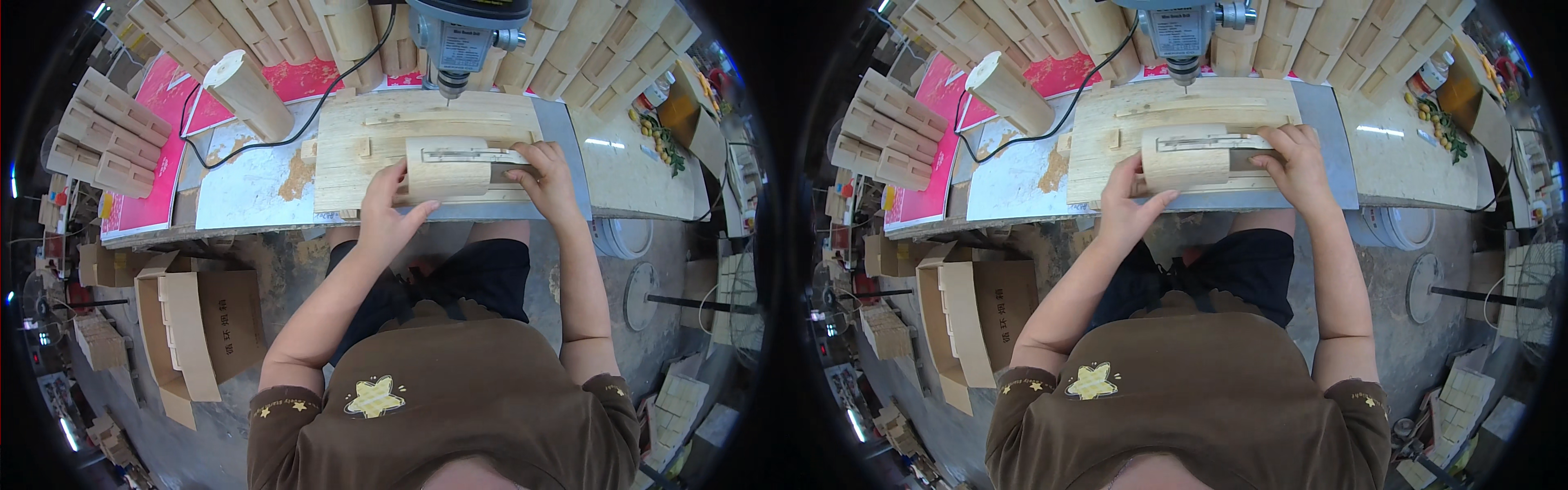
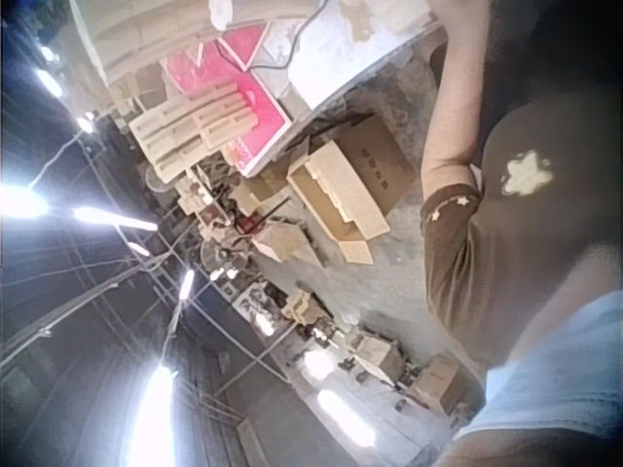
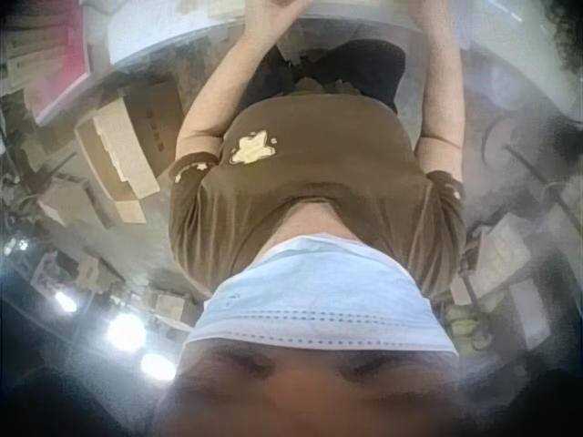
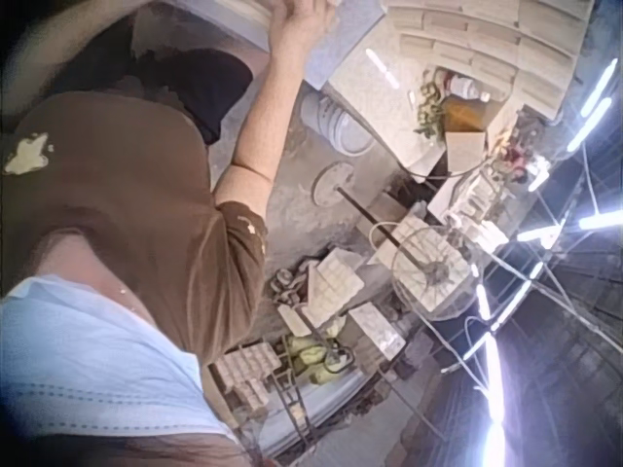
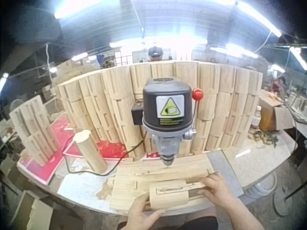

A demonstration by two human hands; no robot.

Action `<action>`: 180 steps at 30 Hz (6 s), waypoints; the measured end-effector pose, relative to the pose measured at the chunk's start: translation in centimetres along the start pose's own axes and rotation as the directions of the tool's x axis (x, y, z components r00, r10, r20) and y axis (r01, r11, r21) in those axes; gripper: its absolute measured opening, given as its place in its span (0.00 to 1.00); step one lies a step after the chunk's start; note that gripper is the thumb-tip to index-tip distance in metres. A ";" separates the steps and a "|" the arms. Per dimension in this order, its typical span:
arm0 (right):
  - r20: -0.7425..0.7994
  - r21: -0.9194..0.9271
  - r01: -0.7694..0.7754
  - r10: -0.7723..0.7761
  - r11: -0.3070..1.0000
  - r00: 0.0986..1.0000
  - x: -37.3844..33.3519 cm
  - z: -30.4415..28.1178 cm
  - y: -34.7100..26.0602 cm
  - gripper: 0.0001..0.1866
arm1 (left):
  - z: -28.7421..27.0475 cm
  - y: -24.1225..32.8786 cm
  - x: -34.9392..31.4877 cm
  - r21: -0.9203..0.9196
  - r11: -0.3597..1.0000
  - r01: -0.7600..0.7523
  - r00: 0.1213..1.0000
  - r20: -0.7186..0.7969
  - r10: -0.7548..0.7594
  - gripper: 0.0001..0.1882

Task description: Drilling holes into cylindrical wooden blocks using a drill press.

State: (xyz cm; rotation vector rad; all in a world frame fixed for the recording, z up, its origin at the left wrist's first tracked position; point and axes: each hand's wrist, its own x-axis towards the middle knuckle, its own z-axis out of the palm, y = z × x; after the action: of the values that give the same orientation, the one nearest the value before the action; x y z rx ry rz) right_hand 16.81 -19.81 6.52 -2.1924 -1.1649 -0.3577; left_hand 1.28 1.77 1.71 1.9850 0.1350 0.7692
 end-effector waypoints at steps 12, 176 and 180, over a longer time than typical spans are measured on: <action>-0.079 -0.052 -0.115 0.110 0.992 0.991 4.6 4.2 2.1 0.24 | 0.4 -4.6 4.1 0.379 0.922 0.081 0.997 -0.012 -0.082 0.38; 0.392 0.364 -0.668 0.543 0.649 0.742 -2.0 -2.0 -2.7 0.15 | -61.2 -15.0 16.4 0.363 0.580 0.730 0.363 -0.924 0.121 0.35; 0.393 0.358 -0.700 0.581 0.617 0.713 -2.3 -2.1 -2.9 0.15 | -63.1 -17.6 17.2 0.366 0.519 0.772 0.347 -0.928 0.138 0.35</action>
State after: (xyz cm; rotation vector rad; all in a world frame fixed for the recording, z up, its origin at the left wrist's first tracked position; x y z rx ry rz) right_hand 13.26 -21.45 8.14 -2.0427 -0.4047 0.4897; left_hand -17.09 65.34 16.26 1.8522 1.8993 1.5846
